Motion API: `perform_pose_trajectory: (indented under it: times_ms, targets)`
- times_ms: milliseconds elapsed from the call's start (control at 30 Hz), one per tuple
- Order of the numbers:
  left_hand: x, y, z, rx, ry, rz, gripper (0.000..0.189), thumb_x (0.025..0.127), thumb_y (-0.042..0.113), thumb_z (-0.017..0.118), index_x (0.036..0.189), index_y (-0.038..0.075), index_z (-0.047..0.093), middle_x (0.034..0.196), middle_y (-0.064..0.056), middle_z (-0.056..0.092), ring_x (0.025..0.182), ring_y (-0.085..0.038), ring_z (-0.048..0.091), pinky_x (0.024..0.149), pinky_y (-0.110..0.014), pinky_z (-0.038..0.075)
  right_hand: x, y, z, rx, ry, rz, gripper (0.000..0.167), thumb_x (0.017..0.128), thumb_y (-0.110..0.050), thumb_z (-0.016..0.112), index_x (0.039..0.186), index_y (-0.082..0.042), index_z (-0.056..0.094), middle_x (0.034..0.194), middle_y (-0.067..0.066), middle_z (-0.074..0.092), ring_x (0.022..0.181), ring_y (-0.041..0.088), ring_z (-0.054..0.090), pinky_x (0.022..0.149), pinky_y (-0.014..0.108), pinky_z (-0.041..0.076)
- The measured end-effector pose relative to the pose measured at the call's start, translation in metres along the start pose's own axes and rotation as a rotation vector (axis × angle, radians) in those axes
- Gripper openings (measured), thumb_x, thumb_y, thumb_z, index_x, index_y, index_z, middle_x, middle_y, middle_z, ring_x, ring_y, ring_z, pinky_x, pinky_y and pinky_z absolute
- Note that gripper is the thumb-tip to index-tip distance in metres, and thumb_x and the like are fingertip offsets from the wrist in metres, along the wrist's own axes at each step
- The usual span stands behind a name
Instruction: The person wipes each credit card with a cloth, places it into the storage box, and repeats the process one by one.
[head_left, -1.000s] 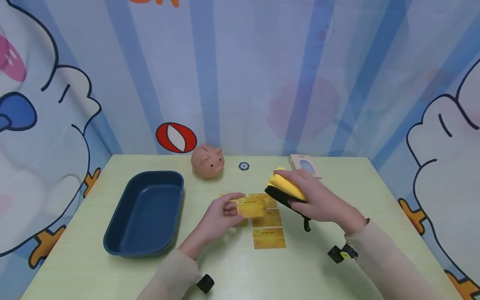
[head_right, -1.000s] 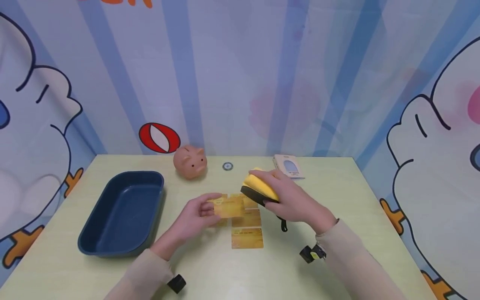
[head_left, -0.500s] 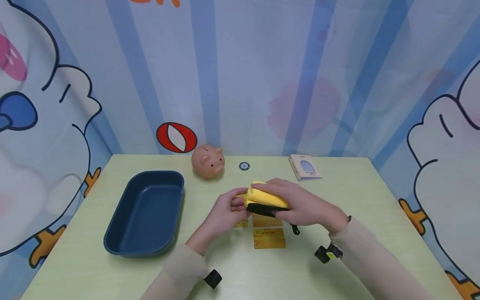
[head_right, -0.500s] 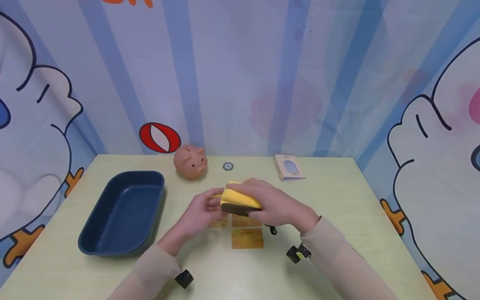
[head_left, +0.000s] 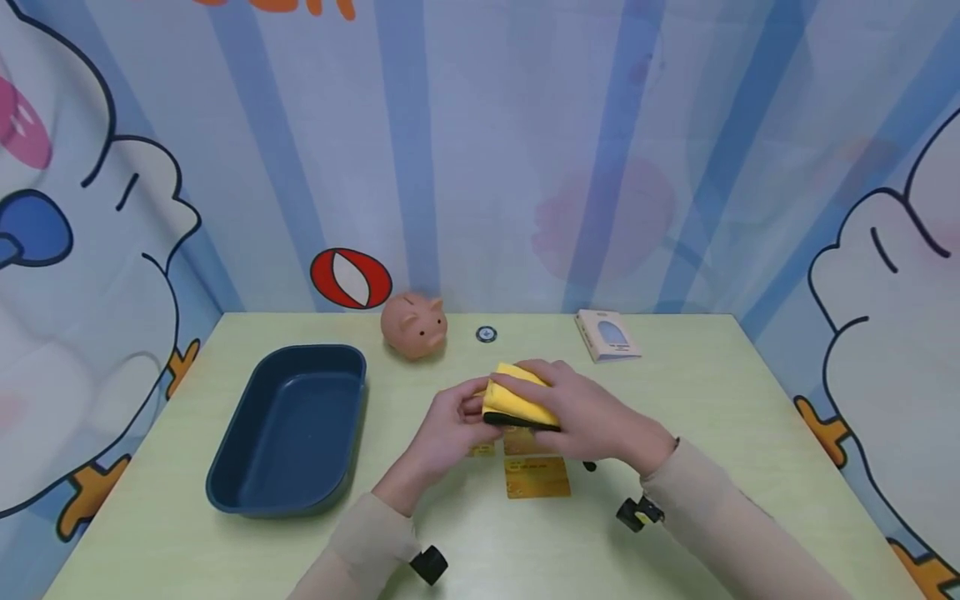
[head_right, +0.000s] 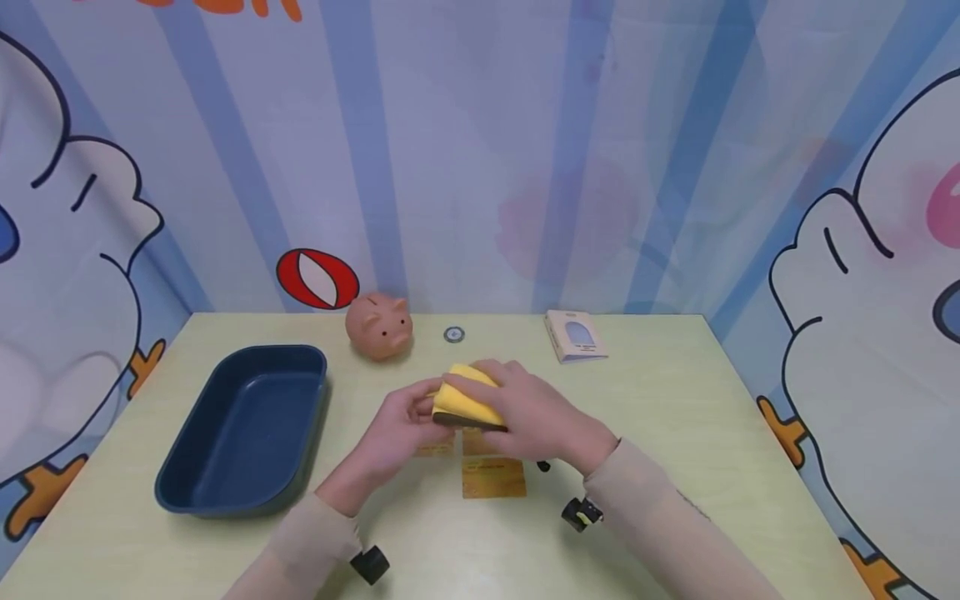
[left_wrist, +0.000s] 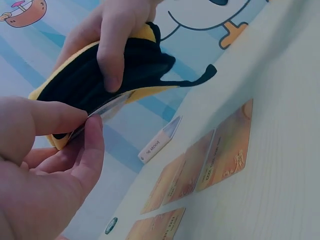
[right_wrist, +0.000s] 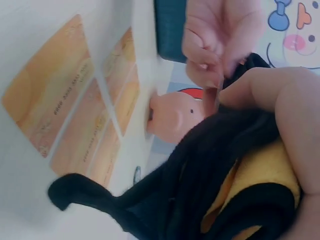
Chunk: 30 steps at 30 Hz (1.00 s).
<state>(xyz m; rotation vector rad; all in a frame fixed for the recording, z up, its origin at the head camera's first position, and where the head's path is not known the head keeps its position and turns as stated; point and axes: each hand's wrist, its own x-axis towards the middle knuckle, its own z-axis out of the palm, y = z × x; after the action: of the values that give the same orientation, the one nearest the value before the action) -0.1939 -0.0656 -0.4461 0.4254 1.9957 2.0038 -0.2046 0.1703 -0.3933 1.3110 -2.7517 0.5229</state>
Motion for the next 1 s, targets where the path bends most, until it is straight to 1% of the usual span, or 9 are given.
perform_pose_trajectory:
  times_ms: [133, 233, 367, 467, 600, 733, 900, 1000]
  targets:
    - [-0.001, 0.002, 0.001, -0.042, 0.019, -0.011, 0.065, 0.094, -0.002, 0.074, 0.154, 0.009, 0.051, 0.134, -0.013, 0.071, 0.117, -0.026, 0.072, 0.095, -0.035, 0.06, 0.001, 0.0, 0.007, -0.034, 0.03, -0.003, 0.077, 0.095, -0.027, 0.073, 0.164, -0.029, 0.038, 0.157, 0.014, 0.048, 0.125, 0.036, 0.058, 0.099, 0.052, 0.053]
    - [-0.002, 0.004, 0.002, -0.05, 0.028, -0.016, 0.065, 0.094, -0.002, 0.074, 0.154, 0.01, 0.052, 0.133, -0.012, 0.072, 0.115, -0.025, 0.073, 0.095, -0.035, 0.06, 0.003, -0.001, 0.012, -0.053, 0.062, 0.003, 0.076, 0.097, -0.035, 0.075, 0.163, -0.029, 0.04, 0.156, 0.013, 0.05, 0.126, 0.036, 0.059, 0.098, 0.053, 0.055]
    - [-0.002, 0.005, 0.004, -0.054, 0.036, -0.006, 0.064, 0.094, -0.003, 0.073, 0.153, 0.01, 0.052, 0.132, -0.012, 0.072, 0.113, -0.024, 0.073, 0.094, -0.034, 0.061, 0.003, -0.004, 0.017, -0.095, 0.101, 0.017, 0.076, 0.096, -0.043, 0.076, 0.162, -0.03, 0.042, 0.152, 0.012, 0.052, 0.12, 0.034, 0.062, 0.09, 0.049, 0.059]
    - [-0.002, 0.005, 0.004, -0.061, 0.04, 0.0, 0.064, 0.094, -0.004, 0.072, 0.153, 0.009, 0.053, 0.132, -0.012, 0.072, 0.113, -0.024, 0.073, 0.093, -0.034, 0.061, 0.004, -0.006, 0.019, -0.132, 0.117, 0.027, 0.075, 0.096, -0.046, 0.076, 0.162, -0.03, 0.043, 0.15, 0.014, 0.053, 0.115, 0.033, 0.064, 0.085, 0.048, 0.061]
    - [-0.003, 0.004, 0.004, -0.066, 0.048, 0.003, 0.063, 0.095, -0.005, 0.071, 0.153, 0.01, 0.053, 0.133, -0.012, 0.072, 0.115, -0.025, 0.073, 0.096, -0.034, 0.06, 0.003, -0.01, 0.02, -0.182, 0.132, 0.035, 0.073, 0.097, -0.046, 0.075, 0.161, -0.031, 0.044, 0.148, 0.017, 0.053, 0.113, 0.037, 0.063, 0.08, 0.049, 0.061]
    - [-0.005, 0.005, 0.003, -0.072, 0.072, 0.003, 0.065, 0.094, -0.008, 0.069, 0.154, 0.011, 0.051, 0.132, -0.014, 0.072, 0.116, -0.026, 0.072, 0.097, -0.033, 0.059, 0.004, -0.012, 0.02, -0.222, 0.141, 0.048, 0.074, 0.096, -0.043, 0.077, 0.161, -0.033, 0.043, 0.146, 0.019, 0.052, 0.112, 0.039, 0.062, 0.075, 0.05, 0.061]
    - [-0.007, 0.007, 0.003, -0.099, 0.1, -0.002, 0.065, 0.094, -0.008, 0.069, 0.154, 0.008, 0.051, 0.13, -0.016, 0.073, 0.115, -0.026, 0.073, 0.097, -0.033, 0.059, 0.003, -0.013, 0.018, -0.224, 0.119, 0.07, 0.078, 0.095, -0.041, 0.078, 0.163, -0.035, 0.039, 0.136, 0.018, 0.055, 0.102, 0.033, 0.062, 0.076, 0.045, 0.06]
    - [-0.006, 0.007, 0.003, -0.115, 0.112, -0.011, 0.064, 0.094, -0.006, 0.071, 0.153, 0.008, 0.052, 0.128, -0.016, 0.074, 0.115, -0.026, 0.073, 0.097, -0.033, 0.059, 0.002, -0.013, 0.017, -0.222, 0.101, 0.092, 0.083, 0.093, -0.036, 0.081, 0.163, -0.036, 0.038, 0.13, 0.018, 0.057, 0.097, 0.029, 0.061, 0.075, 0.042, 0.06]
